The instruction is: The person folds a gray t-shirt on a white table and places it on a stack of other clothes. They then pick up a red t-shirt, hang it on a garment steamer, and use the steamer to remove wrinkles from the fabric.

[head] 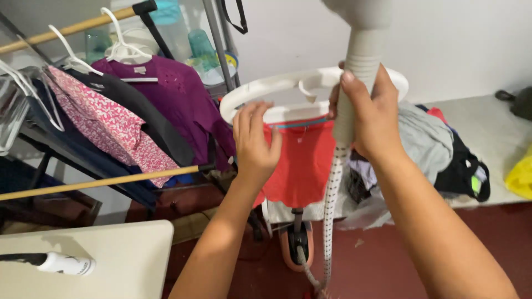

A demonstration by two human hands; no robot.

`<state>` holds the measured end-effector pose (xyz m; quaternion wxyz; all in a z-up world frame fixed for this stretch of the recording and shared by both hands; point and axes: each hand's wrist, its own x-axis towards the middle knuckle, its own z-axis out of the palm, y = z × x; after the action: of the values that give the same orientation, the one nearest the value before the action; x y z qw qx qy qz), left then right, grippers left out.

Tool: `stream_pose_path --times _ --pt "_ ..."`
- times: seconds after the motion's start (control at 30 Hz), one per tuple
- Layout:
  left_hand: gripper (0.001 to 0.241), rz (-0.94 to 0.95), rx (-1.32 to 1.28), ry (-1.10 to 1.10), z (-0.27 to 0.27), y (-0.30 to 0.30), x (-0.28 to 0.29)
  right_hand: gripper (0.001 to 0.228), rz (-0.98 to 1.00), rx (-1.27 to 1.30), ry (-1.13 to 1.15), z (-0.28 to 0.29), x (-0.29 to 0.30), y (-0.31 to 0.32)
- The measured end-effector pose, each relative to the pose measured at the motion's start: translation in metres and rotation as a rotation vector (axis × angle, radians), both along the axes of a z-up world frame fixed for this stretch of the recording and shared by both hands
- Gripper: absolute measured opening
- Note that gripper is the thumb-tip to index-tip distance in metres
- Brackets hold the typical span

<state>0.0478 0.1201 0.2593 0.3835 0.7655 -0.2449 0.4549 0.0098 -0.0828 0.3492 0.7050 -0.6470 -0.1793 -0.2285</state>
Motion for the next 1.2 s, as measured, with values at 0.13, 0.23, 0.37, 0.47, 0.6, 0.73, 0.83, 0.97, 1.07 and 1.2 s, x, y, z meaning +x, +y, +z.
stream_pose_path --times 0.13,0.23,0.37,0.47,0.6,0.73,0.83,0.97,1.07,1.2 --pt "0.061 0.057 0.08 -0.033 0.027 -0.018 0.029 0.04 0.093 0.07 -0.019 0.015 0.036 -0.003" --pt "0.076 0.191 0.244 -0.081 0.039 -0.029 0.047 0.041 0.129 0.085 -0.004 0.017 0.054 -0.007" --pt "0.07 0.125 0.265 0.01 0.032 -0.039 0.052 0.042 0.226 0.152 0.017 0.024 0.068 -0.014" --pt "0.07 0.189 0.276 -0.023 0.031 -0.044 0.053 0.042 0.286 0.188 0.025 0.033 0.081 -0.016" --pt "0.069 0.265 0.282 -0.019 0.028 -0.048 0.056 0.037 0.248 0.1 -0.016 0.026 0.097 -0.006" --pt "0.066 0.325 0.259 -0.019 0.03 -0.054 0.052 0.034 0.239 -0.032 -0.013 0.021 0.114 -0.008" --pt "0.065 0.305 0.241 -0.021 0.028 -0.055 0.053 0.036 0.241 -0.207 -0.02 0.023 0.116 -0.021" --pt "0.064 0.325 0.22 -0.058 0.024 -0.058 0.058 0.047 0.105 -0.622 -0.156 0.028 0.096 -0.032" --pt "0.063 0.327 0.193 -0.07 0.022 -0.059 0.06 0.053 0.047 -0.785 -0.202 0.012 0.089 -0.039" --pt "0.064 0.303 0.178 -0.086 0.019 -0.058 0.06 0.055 -0.096 -0.899 -0.474 -0.016 0.084 -0.049"
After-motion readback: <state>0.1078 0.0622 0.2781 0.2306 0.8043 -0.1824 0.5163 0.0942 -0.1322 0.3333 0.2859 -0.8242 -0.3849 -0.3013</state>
